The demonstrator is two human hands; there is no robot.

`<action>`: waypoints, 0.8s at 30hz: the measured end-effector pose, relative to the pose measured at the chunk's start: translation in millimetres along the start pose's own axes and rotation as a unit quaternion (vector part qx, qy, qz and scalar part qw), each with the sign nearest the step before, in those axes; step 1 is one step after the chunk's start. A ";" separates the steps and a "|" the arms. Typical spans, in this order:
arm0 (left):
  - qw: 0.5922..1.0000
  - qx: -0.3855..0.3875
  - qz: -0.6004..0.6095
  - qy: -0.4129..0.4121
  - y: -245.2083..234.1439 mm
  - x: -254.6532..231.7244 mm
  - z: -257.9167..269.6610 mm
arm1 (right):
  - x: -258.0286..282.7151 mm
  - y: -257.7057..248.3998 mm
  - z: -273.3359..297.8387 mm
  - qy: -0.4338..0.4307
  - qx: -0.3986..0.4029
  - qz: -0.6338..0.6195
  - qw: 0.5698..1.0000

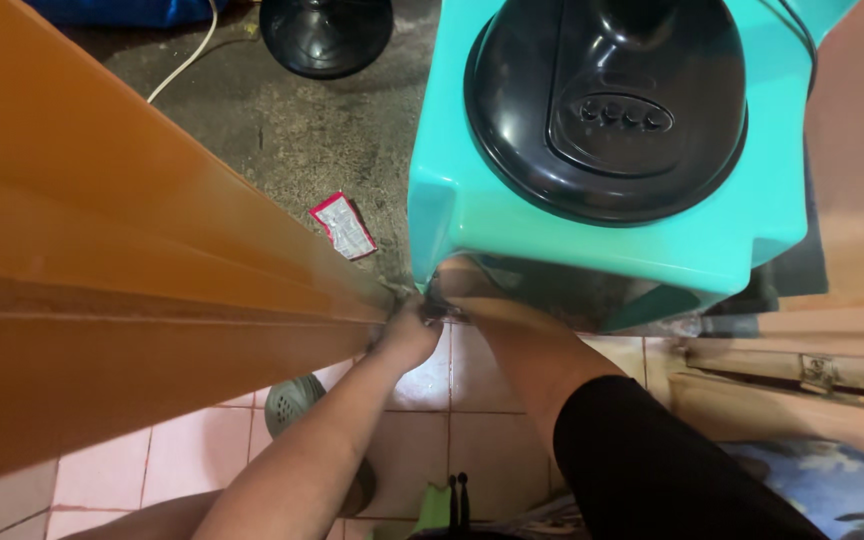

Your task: The person assembles a pedestal fan by attaching the base, motor housing, and rear grill to the stand using a screwdriver. The person tightens screws to secure each component in place.

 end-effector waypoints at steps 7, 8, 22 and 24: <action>0.999 0.031 -0.028 -0.027 -15.9 -25.3 20.8 | 7.2 0.7 -12.4 0.001 0.083 0.039 0.996; 0.999 0.036 -0.018 -0.026 -16.0 -27.9 21.7 | 7.5 1.4 -12.6 -0.001 0.090 0.041 0.995; 0.995 0.025 -0.049 -0.080 0.8 12.7 2.5 | -25.2 24.3 -40.9 -0.087 0.120 -0.099 0.984; 0.999 0.004 -0.019 -0.030 14.7 31.8 -7.1 | -30.8 36.0 -28.7 -0.144 0.050 -0.262 0.953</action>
Point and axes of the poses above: each hand's wrist, its own z-axis away from the middle knuckle, its own y-axis out of the palm, x = y × z, the point moved 2 cm from there along -z, towards the middle knuckle, and after that the axes turned 3 degrees about -y, right-handed, at the moved point
